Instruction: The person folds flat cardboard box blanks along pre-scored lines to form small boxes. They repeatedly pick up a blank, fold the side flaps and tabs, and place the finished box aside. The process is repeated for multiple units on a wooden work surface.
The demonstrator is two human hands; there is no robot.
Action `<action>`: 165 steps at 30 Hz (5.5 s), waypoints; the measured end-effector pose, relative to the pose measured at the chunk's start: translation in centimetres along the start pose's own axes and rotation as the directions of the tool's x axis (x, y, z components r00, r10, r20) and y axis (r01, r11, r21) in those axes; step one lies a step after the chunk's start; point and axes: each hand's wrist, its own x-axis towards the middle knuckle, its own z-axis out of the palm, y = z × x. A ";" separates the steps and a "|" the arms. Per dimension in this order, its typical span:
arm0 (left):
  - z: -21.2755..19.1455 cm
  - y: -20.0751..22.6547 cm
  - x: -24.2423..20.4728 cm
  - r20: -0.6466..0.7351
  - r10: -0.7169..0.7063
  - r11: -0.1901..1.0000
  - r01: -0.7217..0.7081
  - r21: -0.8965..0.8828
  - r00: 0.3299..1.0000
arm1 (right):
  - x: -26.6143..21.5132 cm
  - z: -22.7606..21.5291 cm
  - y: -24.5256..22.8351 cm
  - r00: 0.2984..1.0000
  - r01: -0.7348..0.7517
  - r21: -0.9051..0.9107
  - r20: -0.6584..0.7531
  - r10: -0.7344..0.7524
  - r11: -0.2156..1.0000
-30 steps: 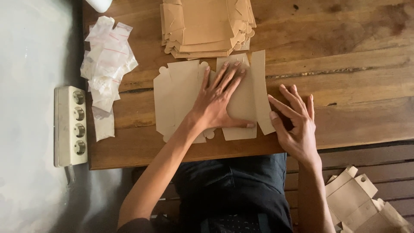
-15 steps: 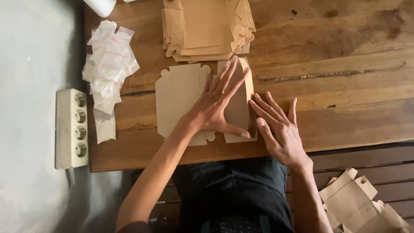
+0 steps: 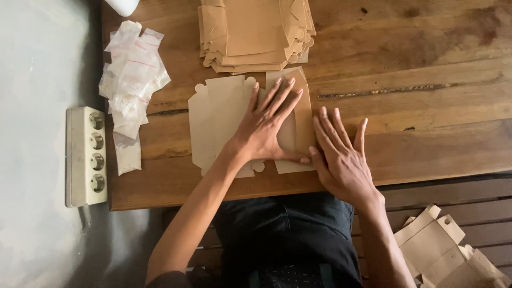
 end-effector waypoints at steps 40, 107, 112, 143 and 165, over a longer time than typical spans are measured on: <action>-1.1 0.2 0.0 0.097 -0.010 1.000 0.009 0.009 0.995 | 10.7 1.9 5.0 0.984 -0.156 -0.207 0.051 0.170 0.966; -1.3 -2.2 -0.4 0.062 0.127 0.987 -0.120 -0.109 0.990 | 4.8 2.6 2.4 0.982 -0.174 -0.235 -0.113 0.151 0.956; -0.6 -2.6 -0.2 0.066 0.123 0.989 -0.117 -0.092 0.990 | 0.8 2.2 -0.9 0.973 -0.229 -0.214 -0.091 0.214 0.950; -2.4 -1.5 -1.0 0.138 0.038 0.987 -0.016 -0.159 0.990 | 11.8 3.9 4.9 0.979 -0.203 -0.202 -0.017 0.204 0.958; -0.7 -2.4 -1.0 0.083 0.062 0.991 -0.052 -0.120 0.995 | 1.6 3.1 0.1 0.979 -0.199 -0.142 -0.062 0.192 0.970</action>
